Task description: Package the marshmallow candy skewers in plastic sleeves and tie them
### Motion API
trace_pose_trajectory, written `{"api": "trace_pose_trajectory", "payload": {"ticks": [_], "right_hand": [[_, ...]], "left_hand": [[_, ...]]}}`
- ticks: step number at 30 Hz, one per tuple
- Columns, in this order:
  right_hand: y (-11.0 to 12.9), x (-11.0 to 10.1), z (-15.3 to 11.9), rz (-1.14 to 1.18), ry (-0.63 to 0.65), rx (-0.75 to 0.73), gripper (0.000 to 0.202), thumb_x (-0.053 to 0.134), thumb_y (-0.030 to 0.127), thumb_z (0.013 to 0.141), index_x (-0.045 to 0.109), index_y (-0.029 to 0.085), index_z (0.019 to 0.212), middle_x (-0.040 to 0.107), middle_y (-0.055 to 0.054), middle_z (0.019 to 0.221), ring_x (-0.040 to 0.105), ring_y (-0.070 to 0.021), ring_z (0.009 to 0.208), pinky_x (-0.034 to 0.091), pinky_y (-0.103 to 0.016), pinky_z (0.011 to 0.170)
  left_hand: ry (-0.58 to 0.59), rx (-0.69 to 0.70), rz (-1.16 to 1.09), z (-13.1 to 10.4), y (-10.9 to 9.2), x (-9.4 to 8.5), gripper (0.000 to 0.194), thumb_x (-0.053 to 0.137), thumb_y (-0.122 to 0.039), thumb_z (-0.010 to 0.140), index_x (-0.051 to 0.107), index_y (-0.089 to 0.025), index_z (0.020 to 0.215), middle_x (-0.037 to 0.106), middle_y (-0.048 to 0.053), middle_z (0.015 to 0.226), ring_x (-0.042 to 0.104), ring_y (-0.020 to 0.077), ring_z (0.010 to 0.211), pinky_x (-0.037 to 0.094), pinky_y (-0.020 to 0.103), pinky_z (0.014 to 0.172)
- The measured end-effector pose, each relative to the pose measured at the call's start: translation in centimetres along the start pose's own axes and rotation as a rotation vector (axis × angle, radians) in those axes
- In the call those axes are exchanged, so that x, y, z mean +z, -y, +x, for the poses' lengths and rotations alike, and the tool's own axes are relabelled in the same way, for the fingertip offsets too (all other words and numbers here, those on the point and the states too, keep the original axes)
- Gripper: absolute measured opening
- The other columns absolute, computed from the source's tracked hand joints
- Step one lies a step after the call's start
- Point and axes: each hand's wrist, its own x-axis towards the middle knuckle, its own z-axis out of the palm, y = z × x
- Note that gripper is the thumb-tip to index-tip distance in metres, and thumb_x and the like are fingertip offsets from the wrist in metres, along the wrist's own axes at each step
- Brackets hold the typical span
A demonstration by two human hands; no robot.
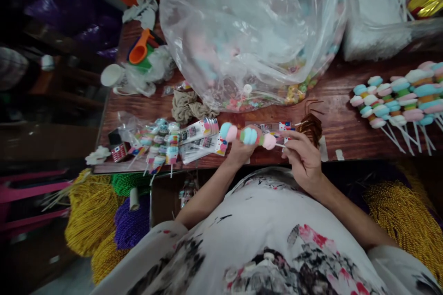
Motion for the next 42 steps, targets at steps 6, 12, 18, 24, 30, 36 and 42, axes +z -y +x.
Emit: {"api": "trace_pose_trajectory", "payload": {"ticks": [6, 12, 18, 24, 30, 36, 42], "right_hand": [[-0.5, 1.8, 1.9, -0.131, -0.064, -0.173, 0.020, 0.055, 0.012, 0.089, 0.064, 0.028, 0.097, 0.068, -0.004, 0.084, 0.067, -0.0200, 0.084, 0.057, -0.036, 0.069], [0.2, 0.6, 3.2, -0.045, 0.145, -0.396, 0.025, 0.057, 0.008, 0.086, 0.065, 0.024, 0.102, 0.070, -0.005, 0.088, 0.070, -0.0162, 0.080, 0.058, -0.029, 0.070], [1.8, -1.5, 4.3, 0.058, 0.373, -0.442, 0.019, 0.059, 0.010, 0.088, 0.065, 0.021, 0.101, 0.072, -0.007, 0.088, 0.071, -0.0157, 0.082, 0.059, -0.027, 0.072], [1.2, -1.6, 4.0, 0.129, 0.382, -0.425, 0.023, 0.059, 0.006, 0.086, 0.066, 0.020, 0.104, 0.073, -0.007, 0.086, 0.072, -0.0159, 0.082, 0.059, -0.027, 0.075], [0.5, -1.3, 3.6, 0.137, 0.381, -0.436, 0.022, 0.061, 0.005, 0.083, 0.067, 0.016, 0.101, 0.072, -0.009, 0.086, 0.072, -0.0165, 0.083, 0.059, -0.026, 0.076], [0.1, -1.8, 3.3, 0.141, 0.298, -0.392, 0.022, 0.063, 0.007, 0.082, 0.069, 0.018, 0.100, 0.073, -0.007, 0.087, 0.072, -0.0177, 0.082, 0.060, -0.031, 0.079], [-0.6, -1.2, 3.2, 0.141, 0.250, -0.377, 0.020, 0.062, 0.015, 0.085, 0.070, 0.024, 0.101, 0.074, -0.005, 0.091, 0.072, -0.0188, 0.083, 0.061, -0.036, 0.082]], "left_hand": [[0.105, -0.092, -0.061, -0.8, -1.2, 0.6, 0.037, 0.077, -0.051, 0.073, 0.065, -0.017, 0.081, 0.065, 0.002, 0.079, 0.059, 0.0123, 0.072, 0.054, 0.028, 0.071], [0.562, 0.001, -0.089, 1.1, -5.4, -1.5, 0.044, 0.066, -0.049, 0.085, 0.065, -0.024, 0.121, 0.069, 0.010, 0.108, 0.065, 0.0222, 0.101, 0.053, 0.036, 0.091], [0.814, 0.091, 0.109, 2.9, -8.7, -2.7, 0.034, 0.052, -0.048, 0.094, 0.072, -0.020, 0.093, 0.071, 0.009, 0.092, 0.067, 0.0197, 0.088, 0.052, 0.032, 0.084], [0.929, 0.292, 0.403, 2.6, -9.5, -2.7, 0.038, 0.037, -0.044, 0.100, 0.061, -0.019, 0.085, 0.064, 0.010, 0.086, 0.058, 0.0182, 0.083, 0.046, 0.030, 0.080], [0.914, 0.348, 0.573, 2.3, -9.4, -2.8, 0.038, 0.032, -0.043, 0.101, 0.057, -0.017, 0.089, 0.061, 0.010, 0.088, 0.055, 0.0181, 0.085, 0.044, 0.030, 0.081], [0.637, 0.146, 0.126, -0.1, -7.2, -2.8, 0.036, 0.058, -0.044, 0.091, 0.058, -0.020, 0.117, 0.063, 0.010, 0.110, 0.061, 0.0198, 0.101, 0.048, 0.033, 0.088], [0.521, -0.105, -0.233, -2.9, -2.9, -1.1, 0.042, 0.079, -0.049, 0.072, 0.072, -0.015, 0.097, 0.067, 0.010, 0.100, 0.065, 0.0218, 0.093, 0.050, 0.034, 0.083]]}}
